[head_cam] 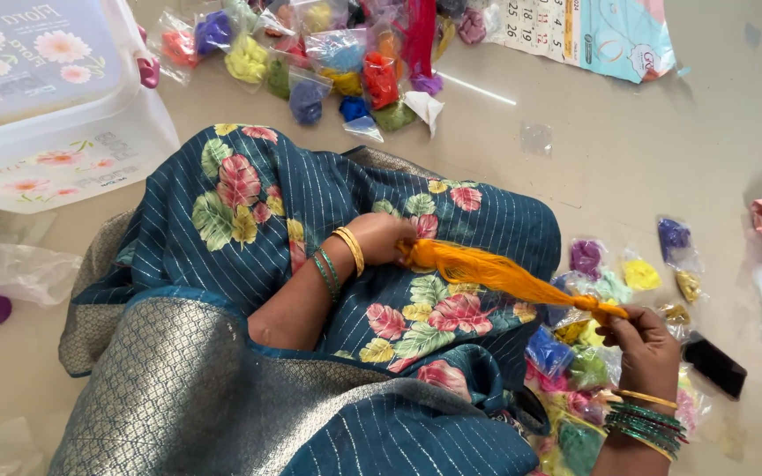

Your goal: The person organizes colored plastic-like strips by hand, placing some into small plastic bags and arranging others into a long bundle on their lap.

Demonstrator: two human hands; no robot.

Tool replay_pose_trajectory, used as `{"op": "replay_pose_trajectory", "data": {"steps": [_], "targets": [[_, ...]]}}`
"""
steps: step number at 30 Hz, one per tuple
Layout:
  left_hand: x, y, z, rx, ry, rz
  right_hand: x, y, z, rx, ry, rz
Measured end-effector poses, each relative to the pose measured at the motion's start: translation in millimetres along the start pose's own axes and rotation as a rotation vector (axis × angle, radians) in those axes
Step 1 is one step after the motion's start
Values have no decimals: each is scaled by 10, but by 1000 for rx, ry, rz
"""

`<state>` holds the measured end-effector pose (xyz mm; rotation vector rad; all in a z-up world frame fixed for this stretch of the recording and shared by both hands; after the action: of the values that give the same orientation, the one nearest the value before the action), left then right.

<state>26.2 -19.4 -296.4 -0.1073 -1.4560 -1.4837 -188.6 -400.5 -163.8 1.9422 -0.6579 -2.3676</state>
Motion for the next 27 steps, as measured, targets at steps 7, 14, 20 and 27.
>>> {"op": "replay_pose_trajectory", "data": {"steps": [7, 14, 20, 27], "targets": [[500, 703, 456, 298, -74, -2, 504, 490, 86, 314, 273, -35], [757, 1048, 741, 804, -311, 23, 768, 343, 122, 204, 119, 202], [1265, 1273, 708, 491, -297, 35, 1602, 495, -337, -355, -349, 543], [2653, 1721, 497, 127, -574, -258, -2032, -872, -160, -602, 383, -197]]}}
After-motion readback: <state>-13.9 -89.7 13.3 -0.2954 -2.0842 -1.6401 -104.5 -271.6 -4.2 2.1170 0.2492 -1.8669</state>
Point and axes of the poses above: each hand's wrist, its own z-axis away from the middle knuckle, its own y-axis out of the back of the hand, x = y × z, the point moved 3 cm from there along -z, towards the middle knuckle, and after that the axes turned 13 degrees about -x, right-handed, at the moved point
